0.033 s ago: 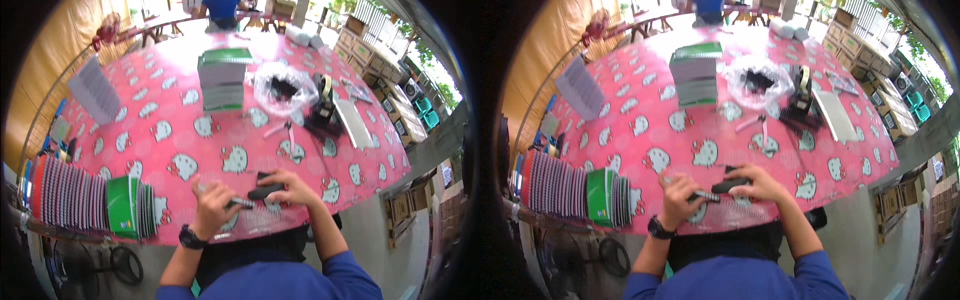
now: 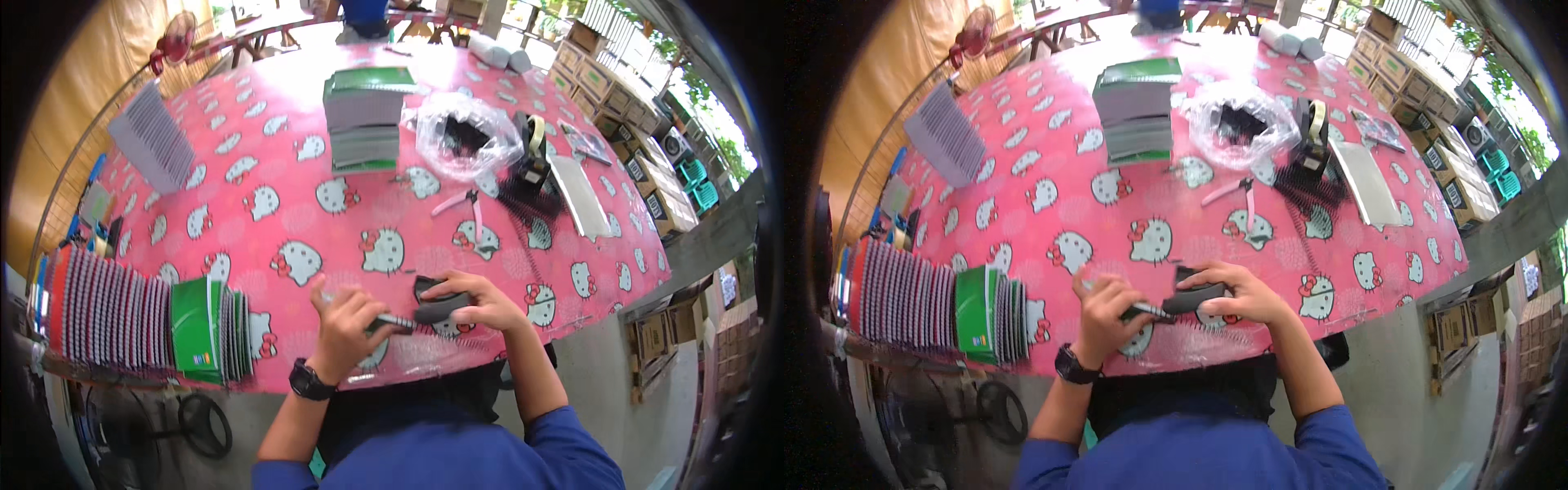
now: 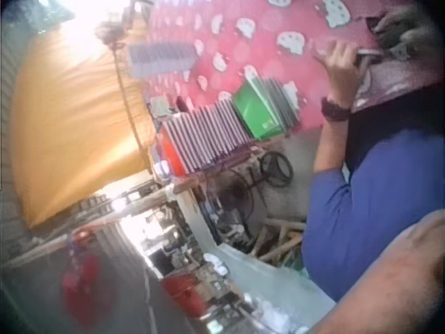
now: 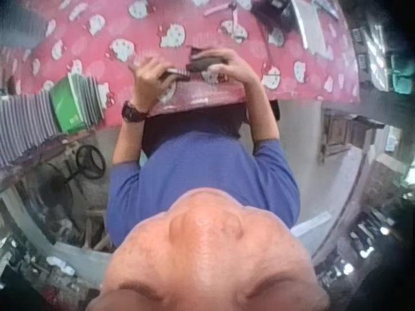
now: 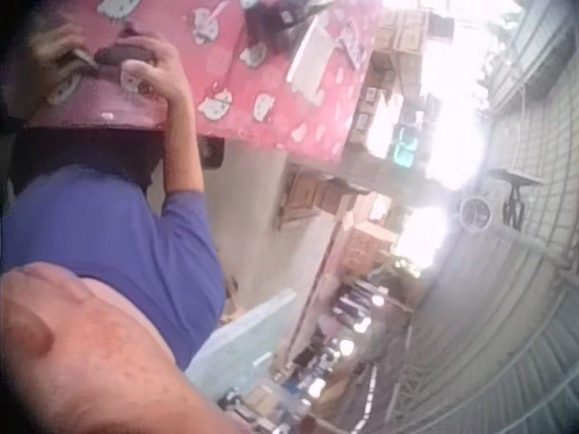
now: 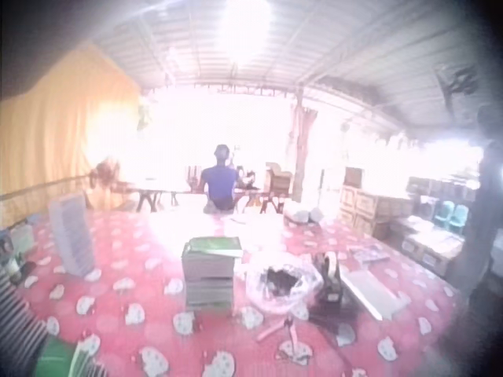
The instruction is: The person is manually threading a plastic spiral coil through the holes of green notebooks and then placing the finished notebooks into stacks on the table.
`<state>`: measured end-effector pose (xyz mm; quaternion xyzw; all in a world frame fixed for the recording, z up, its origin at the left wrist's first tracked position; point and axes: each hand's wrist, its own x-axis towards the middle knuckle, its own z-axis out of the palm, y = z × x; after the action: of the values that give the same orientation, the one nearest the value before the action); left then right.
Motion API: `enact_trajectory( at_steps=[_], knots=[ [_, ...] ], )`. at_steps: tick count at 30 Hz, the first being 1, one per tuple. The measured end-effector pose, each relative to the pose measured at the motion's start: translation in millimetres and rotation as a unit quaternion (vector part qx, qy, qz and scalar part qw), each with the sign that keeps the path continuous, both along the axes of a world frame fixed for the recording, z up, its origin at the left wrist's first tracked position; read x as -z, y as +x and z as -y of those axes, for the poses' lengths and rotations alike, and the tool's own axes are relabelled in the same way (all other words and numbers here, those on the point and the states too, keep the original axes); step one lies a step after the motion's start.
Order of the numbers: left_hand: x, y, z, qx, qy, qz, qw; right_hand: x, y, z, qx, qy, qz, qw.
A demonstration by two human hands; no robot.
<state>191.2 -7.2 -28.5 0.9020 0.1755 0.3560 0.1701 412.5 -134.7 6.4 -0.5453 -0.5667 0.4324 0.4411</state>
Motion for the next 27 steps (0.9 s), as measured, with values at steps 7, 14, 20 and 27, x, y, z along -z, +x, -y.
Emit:
enact_trajectory(
  at_steps=[7, 14, 20, 27],
  knots=[
    [-6, -4, 1, 0.016, -0.022, 0.028, 0.999, 8, -4, -15, -0.049, -0.024, -0.003, 0.999],
    [-1, -7, 0, 0.015, -0.038, 0.033, 0.999, -1, -6, -31, -0.122, 0.03, -0.074, 0.989],
    [4, -15, -9, -0.088, -0.044, 0.184, 0.978, -4, -11, -44, -0.021, -0.056, 0.138, 0.989],
    [17, -25, -17, 0.051, -0.544, 0.202, 0.813, 2, -16, -42, -0.142, 0.02, -0.077, 0.987]
  ],
)
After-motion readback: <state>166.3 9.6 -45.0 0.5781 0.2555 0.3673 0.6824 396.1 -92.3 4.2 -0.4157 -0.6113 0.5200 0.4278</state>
